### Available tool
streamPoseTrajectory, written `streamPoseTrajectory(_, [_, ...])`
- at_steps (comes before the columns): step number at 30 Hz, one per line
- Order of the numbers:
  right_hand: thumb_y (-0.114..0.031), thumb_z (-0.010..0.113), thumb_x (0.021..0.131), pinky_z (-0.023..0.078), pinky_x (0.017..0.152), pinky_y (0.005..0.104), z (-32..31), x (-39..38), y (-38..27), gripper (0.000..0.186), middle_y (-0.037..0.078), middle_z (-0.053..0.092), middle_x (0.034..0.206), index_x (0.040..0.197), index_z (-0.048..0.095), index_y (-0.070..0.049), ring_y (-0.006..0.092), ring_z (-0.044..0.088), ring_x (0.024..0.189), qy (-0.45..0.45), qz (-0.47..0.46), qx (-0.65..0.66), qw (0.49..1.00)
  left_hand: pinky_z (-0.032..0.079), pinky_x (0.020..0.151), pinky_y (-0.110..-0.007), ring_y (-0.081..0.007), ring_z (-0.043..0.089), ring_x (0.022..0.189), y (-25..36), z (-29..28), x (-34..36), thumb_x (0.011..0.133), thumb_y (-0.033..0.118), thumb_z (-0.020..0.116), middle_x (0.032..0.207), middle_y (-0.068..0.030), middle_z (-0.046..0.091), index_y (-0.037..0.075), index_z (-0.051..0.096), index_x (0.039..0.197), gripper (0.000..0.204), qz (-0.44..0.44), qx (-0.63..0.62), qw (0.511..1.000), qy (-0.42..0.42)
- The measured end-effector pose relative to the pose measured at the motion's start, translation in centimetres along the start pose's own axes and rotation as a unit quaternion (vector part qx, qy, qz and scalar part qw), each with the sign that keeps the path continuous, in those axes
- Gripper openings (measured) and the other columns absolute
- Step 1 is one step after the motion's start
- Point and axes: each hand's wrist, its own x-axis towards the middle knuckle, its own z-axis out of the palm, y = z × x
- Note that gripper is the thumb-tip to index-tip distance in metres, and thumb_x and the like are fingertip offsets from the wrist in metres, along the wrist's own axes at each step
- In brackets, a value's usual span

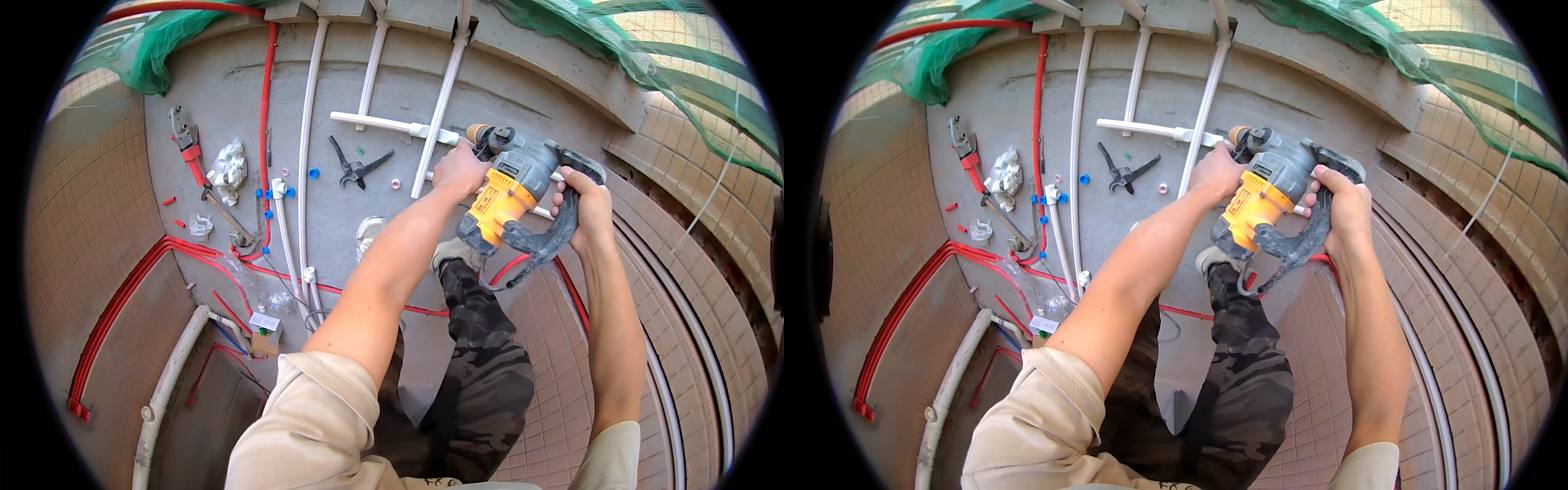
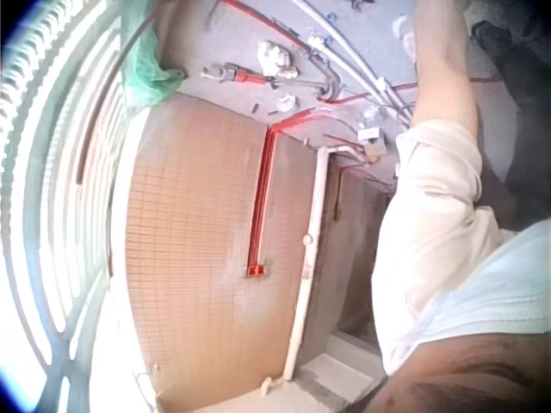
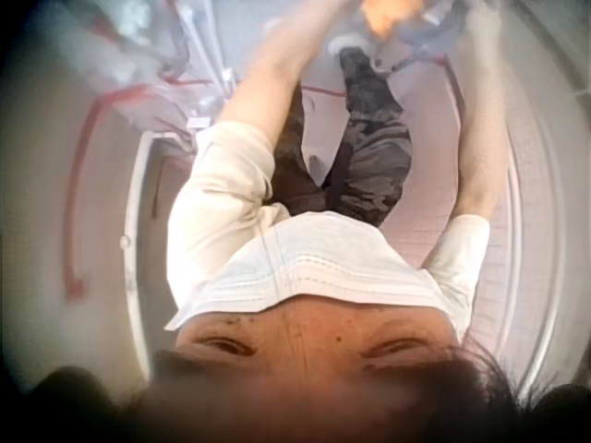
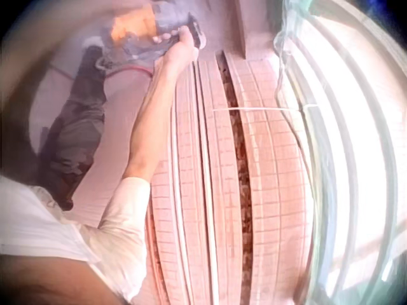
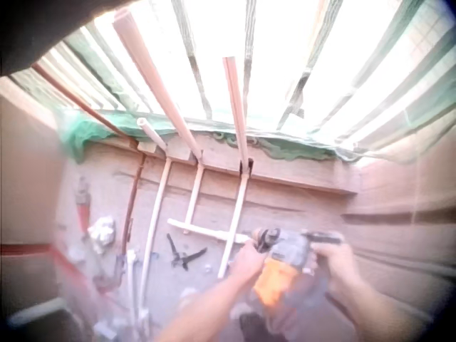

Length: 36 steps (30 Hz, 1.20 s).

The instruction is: The person assembles white PVC pipes with elbow fittings on a tiled floor. They then use a power drill to bore holes into the floor to secure the pipes in place. Finally, the person cleans up the resulting debris by hand.

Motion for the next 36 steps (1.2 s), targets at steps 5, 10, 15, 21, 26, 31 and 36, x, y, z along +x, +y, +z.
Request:
streamPoseTrajectory(5, [-0.013,0.07,0.093,0.051,0.048,0.0303,0.5,-0.4,0.5,0.016,0.009,0.067,0.076,0.09,0.07,0.003,0.0153,0.062,0.056,0.002,0.002,0.023,1.0,0.052,0.102,-0.048,-0.0409,0.067,0.12,1.1,-0.7,0.1,0.081,0.058,0.073,0.126,-0.0261,0.07,0.002,0.058,0.134,0.078,-0.021,0.014,1.0,0.01])
streamPoseTrajectory(10, [-0.014,0.073,0.092,0.051,0.051,0.0289,1.6,-0.6,-0.2,0.015,0.007,0.068,0.079,0.091,0.07,0.001,0.0133,0.062,0.059,-0.009,0.028,0.037,0.999,0.053,0.102,-0.048,-0.0407,0.067,0.12,-0.2,0.0,1.0,0.081,0.062,0.072,0.126,-0.0251,0.07,0.0,0.056,0.134,0.084,-0.039,0.04,0.998,0.01])
streamPoseTrajectory(15, [-0.016,0.073,0.093,0.05,0.05,0.0286,1.3,0.8,-0.5,0.014,0.004,0.064,0.075,0.088,0.069,-0.004,0.0119,0.062,0.058,-0.008,0.041,0.045,0.998,0.052,0.102,-0.049,-0.0427,0.067,0.119,0.2,-0.1,1.8,0.081,0.059,0.073,0.124,-0.0281,0.069,-0.002,0.056,0.132,0.081,-0.032,0.054,0.998,-0.006])
streamPoseTrajectory(21, [-0.015,0.073,0.092,0.048,0.046,0.0265,1.1,0.8,-1.9,0.019,0.004,0.062,0.069,0.078,0.065,-0.004,0.0104,0.059,0.054,0.019,0.015,0.038,0.999,0.054,0.095,-0.052,-0.045,0.07,0.108,0.1,1.0,1.7,0.087,0.045,0.071,0.11,-0.0254,0.074,0.003,0.062,0.122,0.055,0.014,0.046,0.999,0.025])
streamPoseTrajectory(26, [-0.012,0.071,0.093,0.048,0.045,0.0261,1.9,0.0,-2.6,0.012,0.002,0.06,0.071,0.086,0.065,-0.004,0.0102,0.058,0.054,0.018,0.024,0.023,0.999,0.056,0.093,-0.052,-0.043,0.071,0.106,0.1,0.7,1.5,0.085,0.038,0.075,0.109,-0.0229,0.074,0.004,0.063,0.121,0.05,0.031,0.025,0.999,0.023])
streamPoseTrajectory(31, [-0.012,0.071,0.093,0.048,0.044,0.0251,3.3,-0.2,-3.4,0.011,0.003,0.061,0.073,0.088,0.065,-0.004,0.0093,0.058,0.055,0.028,0.023,0.004,0.999,0.056,0.092,-0.051,-0.0417,0.072,0.105,-0.3,0.1,1.1,0.085,0.045,0.076,0.108,-0.0233,0.074,0.002,0.064,0.118,0.055,0.03,0.018,0.999,0.024])
streamPoseTrajectory(36, [-0.015,0.072,0.094,0.049,0.044,0.0249,3.2,0.2,-2.9,0.013,0.002,0.061,0.073,0.089,0.064,-0.006,0.0092,0.059,0.055,0.011,0.022,-0.003,1.0,0.057,0.092,-0.05,-0.0411,0.072,0.104,-0.6,0.1,1.2,0.086,0.047,0.076,0.107,-0.0244,0.074,0.001,0.064,0.115,0.056,0.029,0.0,0.999,0.021])
